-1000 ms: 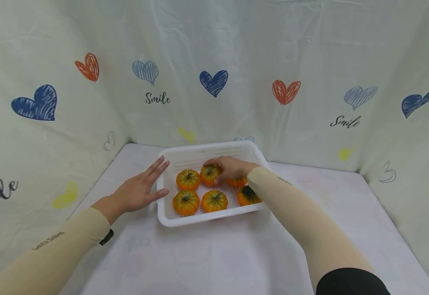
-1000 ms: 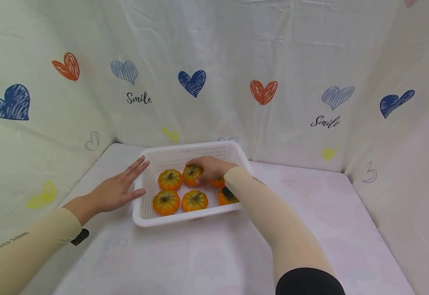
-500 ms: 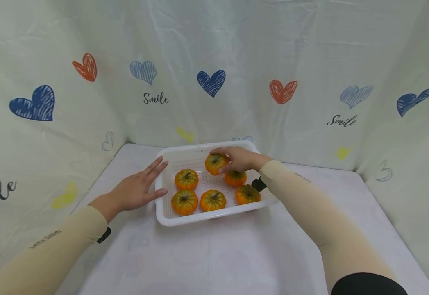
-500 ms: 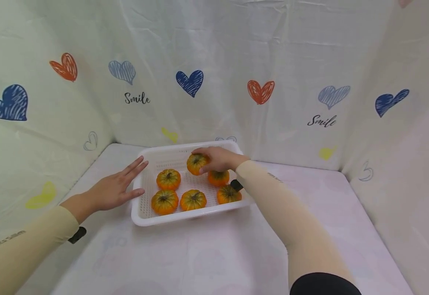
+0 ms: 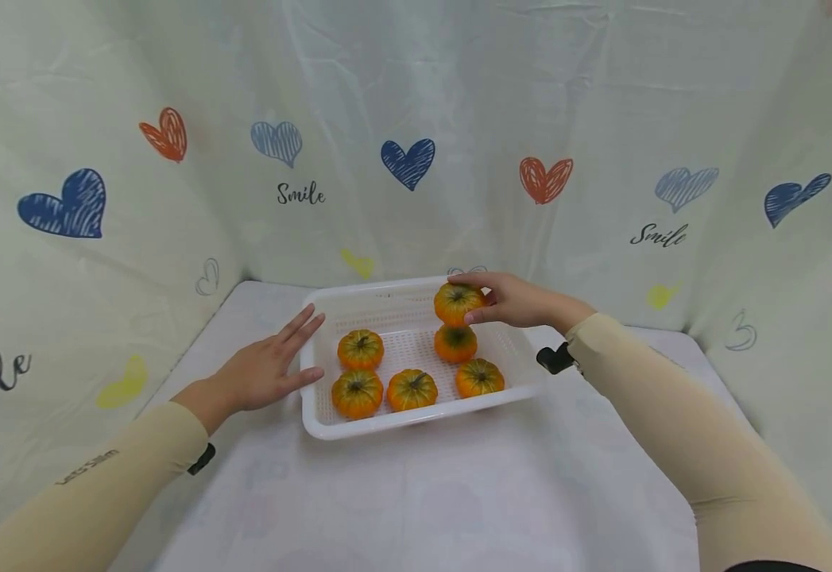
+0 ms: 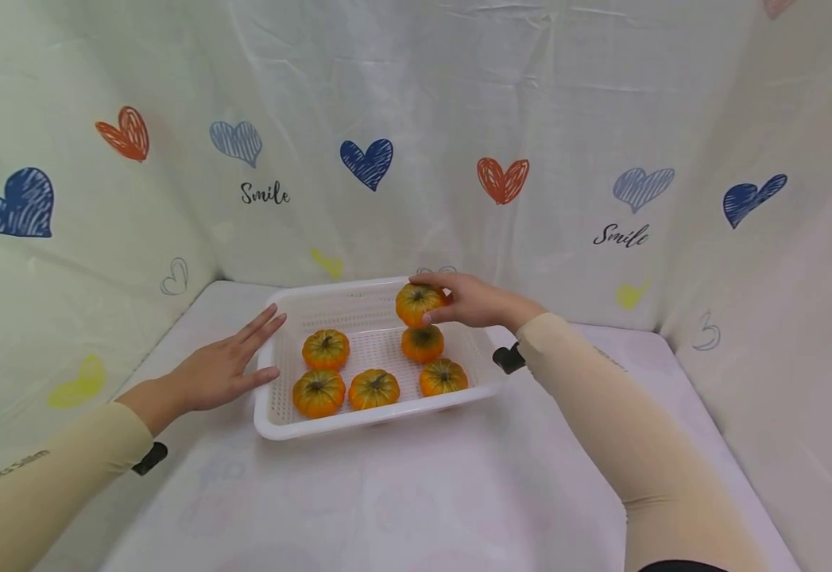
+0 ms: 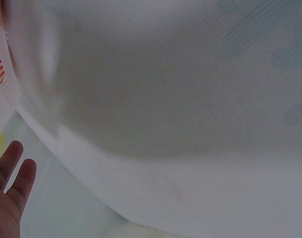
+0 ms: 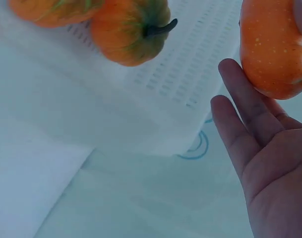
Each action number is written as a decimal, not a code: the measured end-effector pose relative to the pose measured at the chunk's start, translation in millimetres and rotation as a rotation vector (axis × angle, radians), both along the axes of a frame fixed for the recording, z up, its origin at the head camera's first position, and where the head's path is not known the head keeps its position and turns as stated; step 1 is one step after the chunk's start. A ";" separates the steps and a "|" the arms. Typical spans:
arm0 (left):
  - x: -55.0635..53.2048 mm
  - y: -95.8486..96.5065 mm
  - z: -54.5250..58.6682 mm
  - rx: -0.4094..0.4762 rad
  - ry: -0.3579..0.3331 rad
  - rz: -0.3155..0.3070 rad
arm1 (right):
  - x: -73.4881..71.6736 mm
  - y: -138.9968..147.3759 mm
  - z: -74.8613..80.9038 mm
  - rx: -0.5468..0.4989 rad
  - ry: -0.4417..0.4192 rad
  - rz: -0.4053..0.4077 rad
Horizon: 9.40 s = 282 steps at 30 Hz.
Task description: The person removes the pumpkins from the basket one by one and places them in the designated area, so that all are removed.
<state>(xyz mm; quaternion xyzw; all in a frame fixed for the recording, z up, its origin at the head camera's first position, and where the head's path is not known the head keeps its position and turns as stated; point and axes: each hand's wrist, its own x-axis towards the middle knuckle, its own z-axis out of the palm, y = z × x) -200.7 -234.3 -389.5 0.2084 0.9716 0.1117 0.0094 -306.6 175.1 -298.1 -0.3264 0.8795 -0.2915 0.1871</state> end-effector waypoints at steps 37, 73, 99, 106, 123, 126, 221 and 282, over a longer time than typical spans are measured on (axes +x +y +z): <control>0.4 -0.5 1.0 -0.012 -0.020 0.009 | 18.5 142.2 -52.6 -0.146 -0.055 -0.442; 1.0 -1.1 1.4 0.002 -0.021 0.004 | 10.4 170.6 -134.0 -0.176 -0.272 -0.589; 0.7 -0.3 1.9 0.002 -0.026 0.007 | 12.0 173.5 -131.6 -0.168 -0.260 -0.575; 0.8 0.0 3.7 -0.004 -0.031 0.003 | 13.5 172.6 -130.1 -0.145 -0.248 -0.576; -0.2 -1.2 1.9 -0.003 -0.025 -0.007 | 17.0 181.7 -128.8 -0.094 -0.244 -0.591; -0.4 -1.4 1.4 0.001 -0.023 -0.006 | 20.0 184.5 -122.7 -0.077 -0.237 -0.583; -1.8 -2.2 0.5 0.004 -0.047 0.019 | -16.2 -156.5 -84.3 0.081 -0.393 0.118; -1.3 0.5 7.3 -0.032 -0.036 0.006 | -7.8 -95.6 -36.7 -0.134 -0.294 -0.025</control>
